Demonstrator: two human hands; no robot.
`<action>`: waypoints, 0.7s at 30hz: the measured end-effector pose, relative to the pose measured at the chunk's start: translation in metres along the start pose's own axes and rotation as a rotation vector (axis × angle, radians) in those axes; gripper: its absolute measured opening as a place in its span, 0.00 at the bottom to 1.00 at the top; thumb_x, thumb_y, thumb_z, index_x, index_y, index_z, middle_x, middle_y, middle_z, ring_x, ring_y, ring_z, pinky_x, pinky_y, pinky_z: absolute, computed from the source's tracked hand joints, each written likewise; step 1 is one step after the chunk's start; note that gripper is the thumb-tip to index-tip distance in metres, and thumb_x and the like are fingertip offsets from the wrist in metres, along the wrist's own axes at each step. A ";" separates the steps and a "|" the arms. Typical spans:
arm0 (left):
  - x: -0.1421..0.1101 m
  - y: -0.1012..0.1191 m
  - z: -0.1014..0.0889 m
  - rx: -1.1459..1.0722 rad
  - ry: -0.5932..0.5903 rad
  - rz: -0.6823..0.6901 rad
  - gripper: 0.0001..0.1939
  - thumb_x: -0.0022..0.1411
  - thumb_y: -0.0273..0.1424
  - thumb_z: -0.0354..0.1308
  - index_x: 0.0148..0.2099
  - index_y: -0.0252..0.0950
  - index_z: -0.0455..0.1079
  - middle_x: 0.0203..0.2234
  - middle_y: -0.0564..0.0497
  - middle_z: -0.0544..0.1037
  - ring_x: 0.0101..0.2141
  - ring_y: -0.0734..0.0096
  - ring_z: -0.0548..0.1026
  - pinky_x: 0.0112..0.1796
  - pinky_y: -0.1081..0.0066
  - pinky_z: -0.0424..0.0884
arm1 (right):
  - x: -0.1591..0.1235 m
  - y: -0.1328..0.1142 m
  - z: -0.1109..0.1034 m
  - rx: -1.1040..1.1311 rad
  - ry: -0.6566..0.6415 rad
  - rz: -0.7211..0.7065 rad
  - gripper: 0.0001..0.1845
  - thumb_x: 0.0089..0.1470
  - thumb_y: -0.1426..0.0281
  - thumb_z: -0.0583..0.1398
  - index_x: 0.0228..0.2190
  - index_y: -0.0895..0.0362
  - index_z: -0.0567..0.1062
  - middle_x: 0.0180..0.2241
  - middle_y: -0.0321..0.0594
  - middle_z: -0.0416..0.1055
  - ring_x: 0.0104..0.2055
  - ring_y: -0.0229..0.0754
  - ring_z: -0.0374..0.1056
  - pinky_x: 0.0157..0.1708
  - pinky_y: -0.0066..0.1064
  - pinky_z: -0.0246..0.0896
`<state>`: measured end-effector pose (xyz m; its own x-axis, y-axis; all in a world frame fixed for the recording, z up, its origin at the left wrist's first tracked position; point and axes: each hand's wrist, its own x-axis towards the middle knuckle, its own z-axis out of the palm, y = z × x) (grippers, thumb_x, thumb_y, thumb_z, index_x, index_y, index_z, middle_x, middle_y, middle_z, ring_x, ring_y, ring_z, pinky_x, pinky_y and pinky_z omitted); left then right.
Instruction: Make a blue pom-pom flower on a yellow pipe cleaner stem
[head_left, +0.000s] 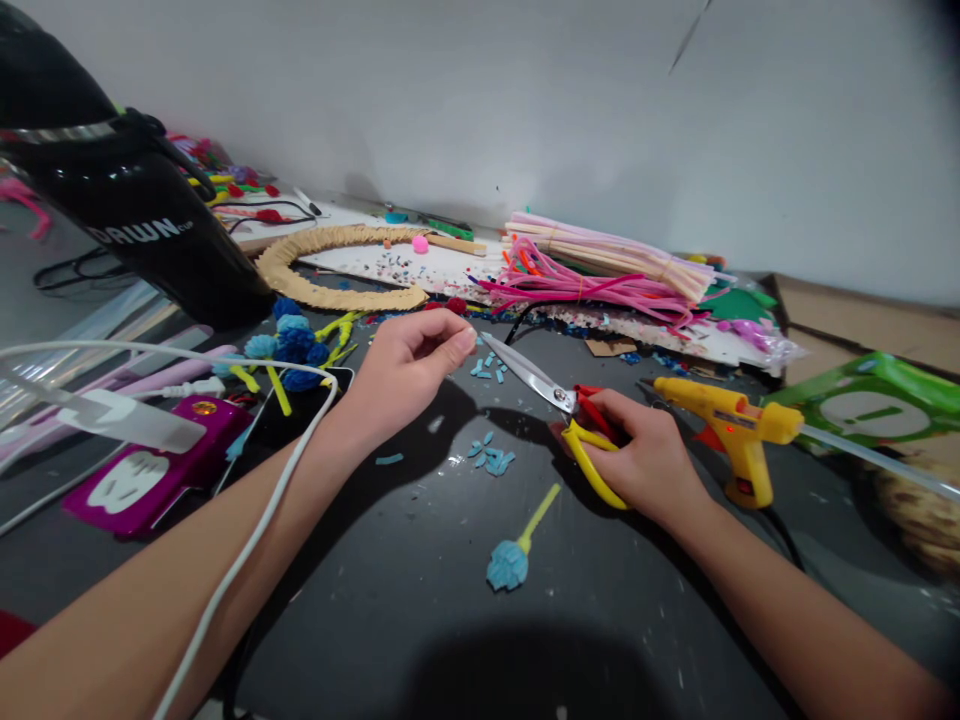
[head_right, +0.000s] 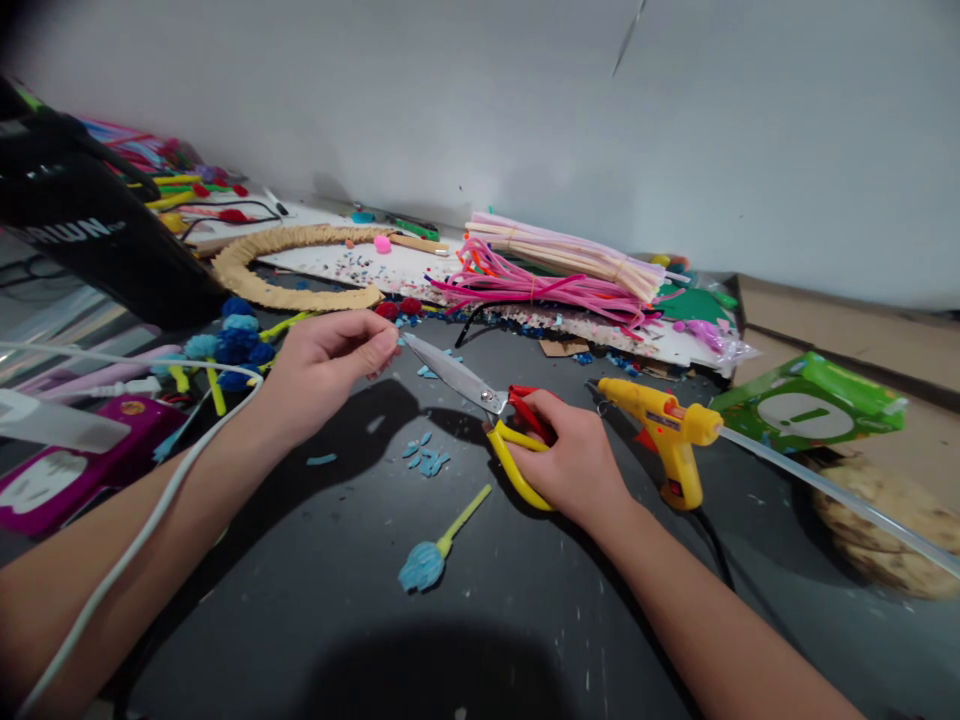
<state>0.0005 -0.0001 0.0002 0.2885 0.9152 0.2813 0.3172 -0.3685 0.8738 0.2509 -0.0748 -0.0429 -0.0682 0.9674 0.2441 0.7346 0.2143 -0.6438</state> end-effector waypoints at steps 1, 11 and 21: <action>0.000 0.000 0.000 -0.001 0.000 0.000 0.12 0.61 0.38 0.56 0.31 0.35 0.70 0.22 0.53 0.67 0.25 0.74 0.62 0.26 0.74 0.58 | 0.000 -0.001 0.000 0.005 -0.001 0.004 0.13 0.48 0.61 0.65 0.33 0.57 0.75 0.23 0.33 0.67 0.25 0.36 0.60 0.25 0.25 0.56; 0.000 0.000 0.000 0.043 0.013 0.022 0.12 0.62 0.37 0.56 0.32 0.34 0.71 0.23 0.52 0.68 0.25 0.75 0.63 0.26 0.75 0.59 | 0.000 -0.003 -0.002 0.021 -0.018 0.010 0.13 0.48 0.62 0.65 0.33 0.57 0.75 0.22 0.33 0.66 0.24 0.35 0.58 0.25 0.25 0.56; 0.000 0.000 0.000 0.067 0.023 0.027 0.12 0.61 0.38 0.57 0.32 0.34 0.72 0.23 0.52 0.70 0.25 0.74 0.65 0.27 0.74 0.61 | 0.001 0.002 -0.001 0.027 -0.029 0.007 0.13 0.46 0.66 0.63 0.36 0.57 0.77 0.24 0.33 0.67 0.26 0.36 0.61 0.27 0.26 0.56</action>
<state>0.0009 0.0000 -0.0001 0.2769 0.9082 0.3137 0.3701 -0.4021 0.8375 0.2529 -0.0734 -0.0433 -0.0830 0.9722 0.2190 0.7166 0.2110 -0.6649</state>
